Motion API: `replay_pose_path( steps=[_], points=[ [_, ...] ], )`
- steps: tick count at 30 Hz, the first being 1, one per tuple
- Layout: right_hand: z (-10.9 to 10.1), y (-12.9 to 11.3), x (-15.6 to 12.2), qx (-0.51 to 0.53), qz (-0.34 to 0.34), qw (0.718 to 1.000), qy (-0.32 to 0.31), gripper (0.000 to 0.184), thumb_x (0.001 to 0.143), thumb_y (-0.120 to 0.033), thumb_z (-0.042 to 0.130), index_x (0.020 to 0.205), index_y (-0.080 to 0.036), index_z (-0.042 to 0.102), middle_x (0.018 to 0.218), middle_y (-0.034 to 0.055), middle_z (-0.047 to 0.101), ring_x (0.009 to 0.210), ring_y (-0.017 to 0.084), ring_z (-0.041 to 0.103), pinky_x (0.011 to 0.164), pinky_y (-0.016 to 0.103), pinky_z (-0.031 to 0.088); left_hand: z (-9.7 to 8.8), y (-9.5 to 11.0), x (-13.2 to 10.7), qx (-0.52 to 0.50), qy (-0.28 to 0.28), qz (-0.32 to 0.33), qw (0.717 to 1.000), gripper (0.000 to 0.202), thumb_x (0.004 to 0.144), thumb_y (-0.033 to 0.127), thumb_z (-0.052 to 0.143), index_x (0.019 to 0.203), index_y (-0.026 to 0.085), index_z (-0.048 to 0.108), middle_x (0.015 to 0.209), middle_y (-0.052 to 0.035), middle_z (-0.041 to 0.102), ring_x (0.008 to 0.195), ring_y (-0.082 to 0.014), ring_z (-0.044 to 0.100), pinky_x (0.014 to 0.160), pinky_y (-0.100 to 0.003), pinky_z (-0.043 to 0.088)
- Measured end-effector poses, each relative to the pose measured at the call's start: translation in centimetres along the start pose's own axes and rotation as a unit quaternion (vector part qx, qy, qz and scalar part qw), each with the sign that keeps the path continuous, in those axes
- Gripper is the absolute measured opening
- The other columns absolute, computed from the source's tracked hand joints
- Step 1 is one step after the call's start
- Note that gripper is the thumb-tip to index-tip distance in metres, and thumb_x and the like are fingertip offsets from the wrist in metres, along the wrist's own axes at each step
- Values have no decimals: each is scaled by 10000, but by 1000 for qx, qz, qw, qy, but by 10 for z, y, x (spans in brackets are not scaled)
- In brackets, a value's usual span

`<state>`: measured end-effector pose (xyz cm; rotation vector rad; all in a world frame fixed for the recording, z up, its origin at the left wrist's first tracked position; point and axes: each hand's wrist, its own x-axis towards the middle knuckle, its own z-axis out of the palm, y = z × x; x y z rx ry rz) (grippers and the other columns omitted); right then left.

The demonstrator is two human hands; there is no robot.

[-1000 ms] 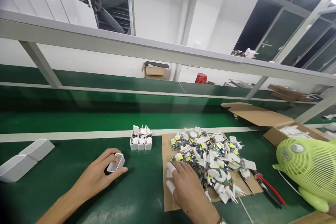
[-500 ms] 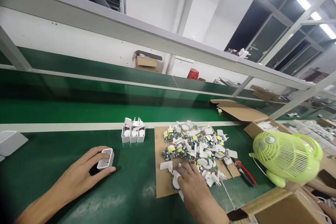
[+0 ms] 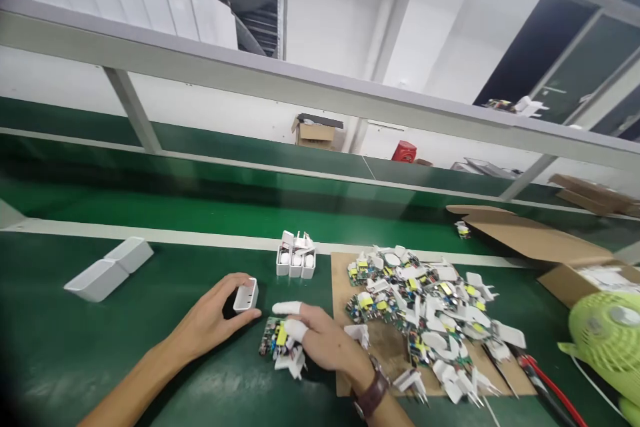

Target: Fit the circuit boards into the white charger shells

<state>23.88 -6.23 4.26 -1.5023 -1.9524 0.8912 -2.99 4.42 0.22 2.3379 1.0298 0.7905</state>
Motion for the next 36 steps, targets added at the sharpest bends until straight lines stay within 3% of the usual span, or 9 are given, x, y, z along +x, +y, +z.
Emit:
replay_pose_path(
  steps=[4, 6, 10, 15, 20, 25, 32, 36],
  points=[
    [8, -12, 24, -76, -13, 996, 40, 363, 1000, -199, 517, 1305, -100, 688, 1268, 219, 695, 1239, 396, 615, 1115, 677, 445, -5, 1, -1, -10, -7, -49, 999, 502, 943, 419, 723, 1371, 274, 504, 1325, -74, 659, 1173, -281, 685, 1001, -411, 577],
    [9, -16, 24, -101, -28, 993, 45, 344, 1008, -227, 555, 1305, -108, 680, 1291, 214, 686, 1257, 398, 601, 1118, 658, 455, -6, 2, -2, -17, -17, -61, 998, 554, 938, 417, 734, 1413, 282, 482, 1379, -77, 636, 1223, -291, 664, 1040, -433, 562],
    [20, -12, 23, -169, -99, 980, 22, 486, 979, -225, 634, 1440, -85, 569, 1473, 217, 597, 1385, 376, 533, 1167, 565, 478, -9, 2, -3, -42, -37, -71, 996, 647, 940, 406, 743, 1499, 309, 434, 1445, -76, 598, 1275, -292, 633, 1078, -441, 544],
    [31, 3, 22, -180, -43, 983, 3, 656, 905, -279, 703, 1506, -99, 509, 1373, 203, 654, 1299, 377, 615, 1150, 604, 496, -17, 0, -2, -60, -61, -96, 992, 785, 905, 392, 786, 1572, 350, 374, 1513, -70, 561, 1295, -295, 627, 1114, -452, 528],
    [26, 14, 13, -135, -85, 987, -9, 771, 806, -6, 521, 1555, -166, 432, 1548, 134, 542, 1431, 276, 502, 1214, 514, 457, -17, -6, -2, -57, -94, -112, 988, 843, 900, 342, 779, 1611, 374, 328, 1570, -67, 525, 1403, -316, 563, 1177, -477, 483],
    [31, 21, 10, -134, -70, 988, -18, 889, 796, -33, 542, 1635, -235, 328, 1648, 93, 456, 1497, 309, 418, 1223, 573, 431, -16, -8, -3, -40, -124, -126, 983, 909, 897, 292, 762, 1650, 385, 263, 1619, -82, 487, 1478, -350, 498, 1204, -513, 457],
    [31, 24, 14, -157, -52, 986, 11, 692, 897, -46, 467, 1566, -218, 483, 1364, 144, 677, 1269, 296, 621, 1153, 601, 483, -23, -3, -3, -22, -142, -116, 983, 891, 931, 231, 668, 1678, 359, 199, 1629, -85, 483, 1498, -354, 480, 1209, -511, 456],
    [27, 26, 15, -139, -85, 987, -7, 709, 845, -48, 557, 1540, -185, 522, 1476, 158, 617, 1418, 333, 515, 1158, 555, 494, -22, -5, -4, -26, -133, -105, 985, 915, 918, 233, 688, 1679, 344, 192, 1595, -91, 512, 1499, -345, 473, 1215, -491, 449]
  ],
)
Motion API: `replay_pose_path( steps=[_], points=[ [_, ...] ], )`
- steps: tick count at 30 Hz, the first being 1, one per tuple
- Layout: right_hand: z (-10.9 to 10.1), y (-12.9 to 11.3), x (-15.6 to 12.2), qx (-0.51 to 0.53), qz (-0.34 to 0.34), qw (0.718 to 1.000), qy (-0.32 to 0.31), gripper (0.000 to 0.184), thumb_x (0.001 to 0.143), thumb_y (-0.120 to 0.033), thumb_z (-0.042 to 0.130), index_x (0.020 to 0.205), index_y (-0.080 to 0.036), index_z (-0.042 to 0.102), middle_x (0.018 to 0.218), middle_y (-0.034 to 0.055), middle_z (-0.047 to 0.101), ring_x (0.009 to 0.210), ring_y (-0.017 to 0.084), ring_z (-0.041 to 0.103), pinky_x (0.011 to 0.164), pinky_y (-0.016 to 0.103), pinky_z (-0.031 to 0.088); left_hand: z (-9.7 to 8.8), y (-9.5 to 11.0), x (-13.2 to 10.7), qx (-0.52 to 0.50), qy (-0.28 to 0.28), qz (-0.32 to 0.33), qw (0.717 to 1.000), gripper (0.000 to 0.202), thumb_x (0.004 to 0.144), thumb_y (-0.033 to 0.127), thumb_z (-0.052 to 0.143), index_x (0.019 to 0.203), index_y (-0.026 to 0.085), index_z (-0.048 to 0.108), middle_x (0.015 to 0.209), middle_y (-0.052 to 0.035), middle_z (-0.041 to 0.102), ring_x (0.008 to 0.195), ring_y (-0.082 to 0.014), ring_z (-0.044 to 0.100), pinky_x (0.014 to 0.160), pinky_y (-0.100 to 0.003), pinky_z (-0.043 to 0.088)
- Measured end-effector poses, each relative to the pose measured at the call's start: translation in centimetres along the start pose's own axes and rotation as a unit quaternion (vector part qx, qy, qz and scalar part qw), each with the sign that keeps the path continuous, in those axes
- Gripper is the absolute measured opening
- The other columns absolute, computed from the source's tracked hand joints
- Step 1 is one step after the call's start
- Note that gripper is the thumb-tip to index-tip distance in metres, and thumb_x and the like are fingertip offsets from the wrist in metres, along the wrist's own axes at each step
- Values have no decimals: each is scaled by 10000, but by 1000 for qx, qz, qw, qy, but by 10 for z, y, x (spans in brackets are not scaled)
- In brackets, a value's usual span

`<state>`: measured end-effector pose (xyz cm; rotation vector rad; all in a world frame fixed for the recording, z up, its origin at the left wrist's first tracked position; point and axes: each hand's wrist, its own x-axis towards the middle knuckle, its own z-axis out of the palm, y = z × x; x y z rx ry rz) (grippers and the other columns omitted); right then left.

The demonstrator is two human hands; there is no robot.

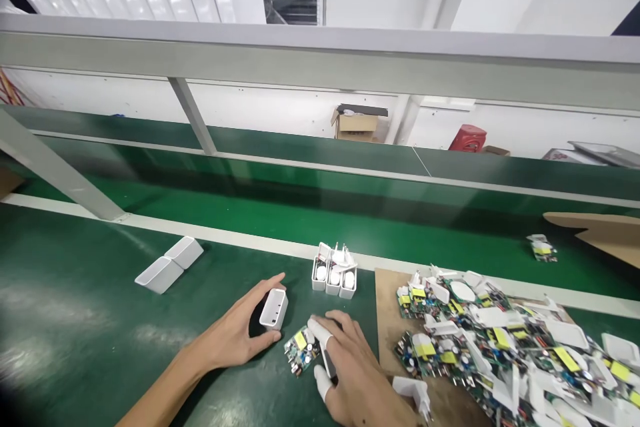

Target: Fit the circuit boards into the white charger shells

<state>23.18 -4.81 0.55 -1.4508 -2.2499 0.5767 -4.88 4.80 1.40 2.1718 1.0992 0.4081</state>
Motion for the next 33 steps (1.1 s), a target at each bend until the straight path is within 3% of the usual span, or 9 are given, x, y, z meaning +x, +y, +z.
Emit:
replay_pose_path(
  steps=[4, 7, 9, 11, 14, 16, 19, 22, 33],
  points=[
    [0, 3, 2, 23, -17, 999, -15, 681, 865, -26, 542, 1520, -210, 555, 1346, 145, 695, 1318, 296, 598, 1123, 515, 520, 4, -1, 1, -16, 10, -9, 1000, 913, 912, 246, 716, 1669, 354, 217, 1568, -96, 527, 1437, -330, 539, 1180, -466, 483],
    [2, 2, 3, 41, -25, 999, -12, 674, 901, -47, 532, 1554, -213, 512, 1424, 147, 651, 1387, 286, 549, 1157, 500, 493, 6, -1, 1, -29, 19, -3, 999, 914, 903, 227, 722, 1664, 348, 231, 1538, -103, 549, 1367, -308, 598, 1149, -445, 511],
    [3, 0, 4, 44, -44, 998, -12, 680, 880, -30, 535, 1527, -239, 535, 1436, 122, 649, 1426, 285, 510, 1172, 509, 475, 8, -2, 0, -31, 28, 7, 999, 917, 894, 221, 732, 1660, 344, 243, 1534, -104, 552, 1370, -313, 593, 1161, -468, 502],
    [4, -3, 4, 56, -67, 996, 6, 680, 840, -16, 556, 1474, -260, 570, 1342, 99, 691, 1317, 274, 582, 1113, 497, 520, 10, -4, 0, -33, 35, 18, 999, 927, 887, 221, 742, 1659, 339, 243, 1562, -110, 530, 1397, -324, 569, 1192, -507, 471],
    [3, -8, 5, 100, -98, 987, 80, 675, 802, -41, 614, 1437, -262, 547, 1231, 81, 694, 1130, 248, 639, 991, 437, 588, 13, -6, -1, -34, 41, 26, 998, 941, 888, 226, 746, 1663, 327, 221, 1629, -123, 461, 1468, -350, 497, 1237, -565, 409],
    [2, -10, 7, 110, -102, 978, 144, 625, 835, -59, 613, 1419, -261, 525, 1219, 84, 677, 1115, 245, 635, 962, 416, 600, 14, -5, -1, -38, 49, 30, 998, 925, 897, 217, 731, 1660, 327, 221, 1624, -121, 466, 1470, -347, 493, 1235, -564, 411],
    [0, -12, 8, 63, -85, 966, 235, 543, 922, -89, 584, 1432, -256, 501, 1250, 104, 655, 1145, 261, 623, 952, 433, 603, 18, 2, -1, -60, 67, 51, 995, 892, 914, 185, 692, 1652, 344, 216, 1508, -102, 558, 1327, -299, 609, 1138, -486, 518],
    [1, -15, 7, 16, -96, 956, 276, 579, 958, -101, 594, 1502, -243, 454, 1314, 125, 640, 1205, 286, 601, 973, 466, 592, 23, 9, 1, -76, 82, 93, 989, 905, 925, 138, 656, 1654, 365, 171, 1409, -89, 587, 1217, -263, 643, 1055, -430, 561],
    [6, -26, 6, -77, -128, 949, 278, 697, 955, -36, 581, 1601, -164, 352, 1342, 166, 651, 1212, 314, 577, 960, 510, 593, 30, 13, 2, -75, 76, 143, 984, 968, 939, 28, 590, 1662, 408, 71, 1428, -104, 525, 1342, -275, 530, 1149, -505, 490]
  ],
)
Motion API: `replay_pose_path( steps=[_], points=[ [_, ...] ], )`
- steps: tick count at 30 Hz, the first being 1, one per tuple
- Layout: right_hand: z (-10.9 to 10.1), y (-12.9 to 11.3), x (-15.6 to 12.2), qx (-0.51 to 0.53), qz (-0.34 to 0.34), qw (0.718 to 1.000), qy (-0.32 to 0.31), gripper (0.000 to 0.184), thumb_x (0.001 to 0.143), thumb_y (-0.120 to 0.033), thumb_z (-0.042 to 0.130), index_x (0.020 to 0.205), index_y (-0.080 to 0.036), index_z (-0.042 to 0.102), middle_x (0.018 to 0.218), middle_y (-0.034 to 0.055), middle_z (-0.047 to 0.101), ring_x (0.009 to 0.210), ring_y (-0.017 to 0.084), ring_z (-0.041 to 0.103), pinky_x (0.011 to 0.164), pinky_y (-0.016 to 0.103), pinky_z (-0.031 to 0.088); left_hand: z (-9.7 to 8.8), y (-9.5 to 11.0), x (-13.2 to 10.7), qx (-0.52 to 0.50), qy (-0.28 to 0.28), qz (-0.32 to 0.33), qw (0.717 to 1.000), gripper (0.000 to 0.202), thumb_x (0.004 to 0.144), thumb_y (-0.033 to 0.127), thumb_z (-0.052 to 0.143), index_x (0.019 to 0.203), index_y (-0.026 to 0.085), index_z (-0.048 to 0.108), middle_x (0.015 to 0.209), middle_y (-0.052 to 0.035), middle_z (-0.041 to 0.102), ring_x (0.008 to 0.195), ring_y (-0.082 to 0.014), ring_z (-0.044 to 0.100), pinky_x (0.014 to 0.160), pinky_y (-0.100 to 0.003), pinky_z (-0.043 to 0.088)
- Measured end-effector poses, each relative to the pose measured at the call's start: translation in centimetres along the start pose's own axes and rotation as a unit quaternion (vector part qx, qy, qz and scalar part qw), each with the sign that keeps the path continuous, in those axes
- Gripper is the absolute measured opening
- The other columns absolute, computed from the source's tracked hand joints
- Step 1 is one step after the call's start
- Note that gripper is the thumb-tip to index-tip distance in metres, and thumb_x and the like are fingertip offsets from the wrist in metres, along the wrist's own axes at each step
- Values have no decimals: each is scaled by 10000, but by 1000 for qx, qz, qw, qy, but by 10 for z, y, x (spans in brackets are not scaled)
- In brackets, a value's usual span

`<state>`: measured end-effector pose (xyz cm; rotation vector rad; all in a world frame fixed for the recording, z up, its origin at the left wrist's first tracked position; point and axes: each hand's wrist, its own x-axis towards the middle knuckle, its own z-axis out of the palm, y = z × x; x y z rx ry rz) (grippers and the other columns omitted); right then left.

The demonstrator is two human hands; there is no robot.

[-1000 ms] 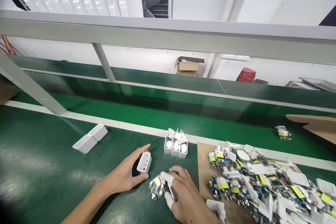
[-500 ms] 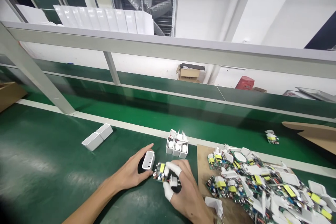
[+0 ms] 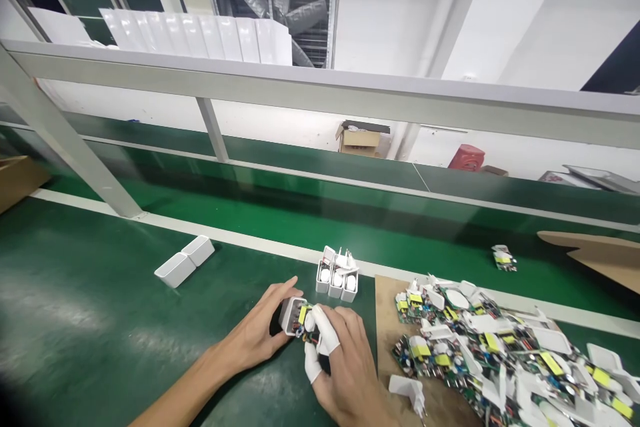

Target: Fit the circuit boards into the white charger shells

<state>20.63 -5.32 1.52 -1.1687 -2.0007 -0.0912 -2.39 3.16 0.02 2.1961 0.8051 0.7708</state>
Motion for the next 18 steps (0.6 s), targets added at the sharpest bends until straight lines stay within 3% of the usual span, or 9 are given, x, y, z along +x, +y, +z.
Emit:
replay_pose_path(
  steps=[12, 18],
  points=[
    [3, 0, 2, -53, -14, 998, 15, 701, 934, -49, 574, 1596, -139, 360, 1281, 165, 678, 1153, 326, 609, 921, 528, 604, 1, 1, 2, 4, -9, 5, 1000, 959, 942, 22, 579, 1669, 387, 72, 1435, -115, 547, 1358, -281, 514, 1147, -506, 503],
    [3, 1, 0, -48, 4, 999, -11, 697, 951, -65, 574, 1605, -139, 348, 1304, 165, 658, 1198, 328, 588, 966, 540, 591, 0, 5, 4, 5, -16, -9, 1000, 953, 942, 31, 585, 1663, 408, 88, 1424, -93, 565, 1346, -274, 523, 1121, -467, 522]
  ],
)
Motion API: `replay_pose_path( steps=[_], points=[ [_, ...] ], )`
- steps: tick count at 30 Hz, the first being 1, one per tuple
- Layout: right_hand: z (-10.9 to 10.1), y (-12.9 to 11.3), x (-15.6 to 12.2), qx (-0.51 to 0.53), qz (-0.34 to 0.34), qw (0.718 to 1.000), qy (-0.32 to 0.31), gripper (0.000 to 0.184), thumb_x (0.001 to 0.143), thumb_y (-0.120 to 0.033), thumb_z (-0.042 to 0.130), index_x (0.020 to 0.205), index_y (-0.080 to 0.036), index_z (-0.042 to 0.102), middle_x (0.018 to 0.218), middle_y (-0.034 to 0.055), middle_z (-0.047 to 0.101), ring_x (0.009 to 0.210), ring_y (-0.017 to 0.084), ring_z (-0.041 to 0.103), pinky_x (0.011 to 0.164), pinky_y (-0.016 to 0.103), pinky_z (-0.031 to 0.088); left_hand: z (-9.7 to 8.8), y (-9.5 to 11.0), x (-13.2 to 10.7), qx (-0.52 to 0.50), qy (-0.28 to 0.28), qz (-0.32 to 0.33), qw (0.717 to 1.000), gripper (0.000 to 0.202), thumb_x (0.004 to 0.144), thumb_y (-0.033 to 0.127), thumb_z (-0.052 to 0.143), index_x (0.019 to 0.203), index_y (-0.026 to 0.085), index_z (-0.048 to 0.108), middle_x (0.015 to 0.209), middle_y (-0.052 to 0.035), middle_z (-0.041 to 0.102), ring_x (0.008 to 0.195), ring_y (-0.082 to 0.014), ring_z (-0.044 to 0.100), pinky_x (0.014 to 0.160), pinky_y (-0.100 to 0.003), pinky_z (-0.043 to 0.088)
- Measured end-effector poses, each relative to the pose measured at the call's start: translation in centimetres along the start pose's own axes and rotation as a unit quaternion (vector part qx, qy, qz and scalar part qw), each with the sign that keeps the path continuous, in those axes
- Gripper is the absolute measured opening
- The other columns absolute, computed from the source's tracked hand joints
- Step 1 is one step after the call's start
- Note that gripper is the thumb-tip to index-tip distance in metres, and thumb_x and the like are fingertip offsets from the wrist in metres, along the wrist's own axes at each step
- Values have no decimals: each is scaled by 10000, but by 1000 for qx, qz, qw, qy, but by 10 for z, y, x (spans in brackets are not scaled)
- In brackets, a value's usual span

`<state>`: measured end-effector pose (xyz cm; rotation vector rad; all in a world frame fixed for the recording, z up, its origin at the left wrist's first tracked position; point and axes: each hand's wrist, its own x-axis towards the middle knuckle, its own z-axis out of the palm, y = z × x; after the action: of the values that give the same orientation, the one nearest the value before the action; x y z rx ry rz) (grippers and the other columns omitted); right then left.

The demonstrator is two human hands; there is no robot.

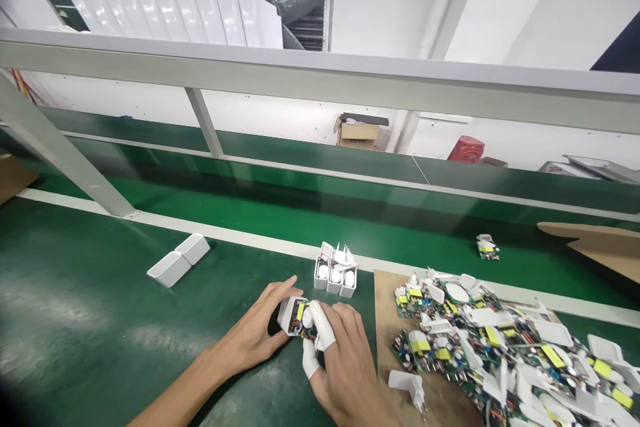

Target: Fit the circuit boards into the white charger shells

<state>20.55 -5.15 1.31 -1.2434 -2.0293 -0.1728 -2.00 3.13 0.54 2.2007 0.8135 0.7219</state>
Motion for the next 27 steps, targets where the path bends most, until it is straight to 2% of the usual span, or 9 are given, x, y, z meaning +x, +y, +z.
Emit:
replay_pose_path(
  steps=[9, 19, 27],
  points=[
    [-2, -1, 3, 3, 7, 1000, 13, 694, 955, -59, 577, 1606, -136, 349, 1275, 168, 662, 1158, 321, 584, 946, 536, 589, 4, -5, -1, -4, -3, -7, 1000, 878, 989, 123, 600, 1668, 383, 107, 1450, -100, 538, 1348, -273, 521, 1104, -457, 530],
    [-4, 0, 1, -22, -18, 1000, -13, 758, 938, -29, 566, 1636, -124, 285, 1365, 164, 651, 1182, 340, 564, 960, 565, 575, 5, -6, -1, 9, -1, -8, 1000, 897, 986, 149, 635, 1662, 397, 100, 1439, -89, 555, 1342, -275, 532, 1129, -474, 520],
    [-2, -2, 3, -19, -24, 1000, -6, 707, 930, -20, 576, 1594, -127, 359, 1340, 155, 663, 1170, 339, 573, 984, 562, 563, 6, -2, 1, 5, -6, -2, 1000, 886, 1003, 179, 642, 1666, 393, 95, 1430, -99, 578, 1357, -294, 521, 1145, -512, 506]
  ],
)
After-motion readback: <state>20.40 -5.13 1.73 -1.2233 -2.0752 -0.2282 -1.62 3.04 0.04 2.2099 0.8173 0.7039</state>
